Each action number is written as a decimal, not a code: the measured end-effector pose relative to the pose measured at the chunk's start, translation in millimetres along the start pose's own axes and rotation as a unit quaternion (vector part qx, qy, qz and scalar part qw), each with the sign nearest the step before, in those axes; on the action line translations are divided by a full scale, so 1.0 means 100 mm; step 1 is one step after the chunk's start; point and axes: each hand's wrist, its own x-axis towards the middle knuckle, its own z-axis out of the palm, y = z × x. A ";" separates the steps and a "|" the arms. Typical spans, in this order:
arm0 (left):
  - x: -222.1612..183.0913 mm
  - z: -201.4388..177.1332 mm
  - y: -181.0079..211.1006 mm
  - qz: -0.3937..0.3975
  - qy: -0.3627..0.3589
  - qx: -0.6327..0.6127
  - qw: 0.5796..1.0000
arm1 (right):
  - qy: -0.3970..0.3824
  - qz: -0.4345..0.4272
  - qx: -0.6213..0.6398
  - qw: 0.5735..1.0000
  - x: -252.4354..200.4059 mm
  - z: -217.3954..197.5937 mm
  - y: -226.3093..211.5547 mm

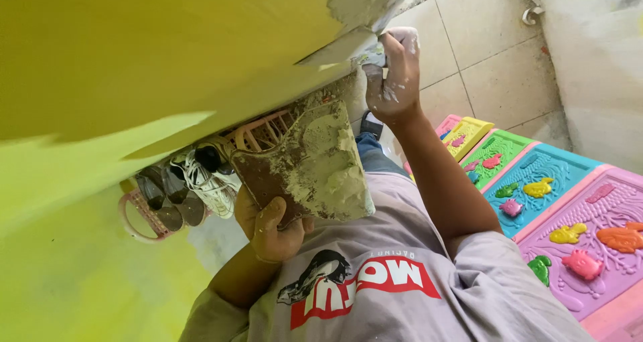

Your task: The person uses a small putty knife to scoop filler from a larger spreader and applies it to a wall corner. They repeatedly transfer the material between the tools and smooth it onto the surface.

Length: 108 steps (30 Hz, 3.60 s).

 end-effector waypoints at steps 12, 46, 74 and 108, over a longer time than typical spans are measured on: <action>0.04 -0.02 -0.05 -0.009 0.051 0.021 0.998 | 0.001 0.008 0.009 1.000 -0.02 0.03 0.05; 0.19 -0.53 -0.23 0.499 -0.096 0.445 0.737 | 0.000 0.002 0.006 1.000 -0.05 0.04 -0.02; -0.01 -0.52 -0.40 0.305 0.003 0.139 0.942 | 0.000 0.008 -0.001 1.000 0.06 -0.06 -0.10; 0.00 -0.20 0.01 0.047 0.052 0.077 0.995 | 0.047 -0.014 0.068 0.996 -0.19 -0.17 -0.23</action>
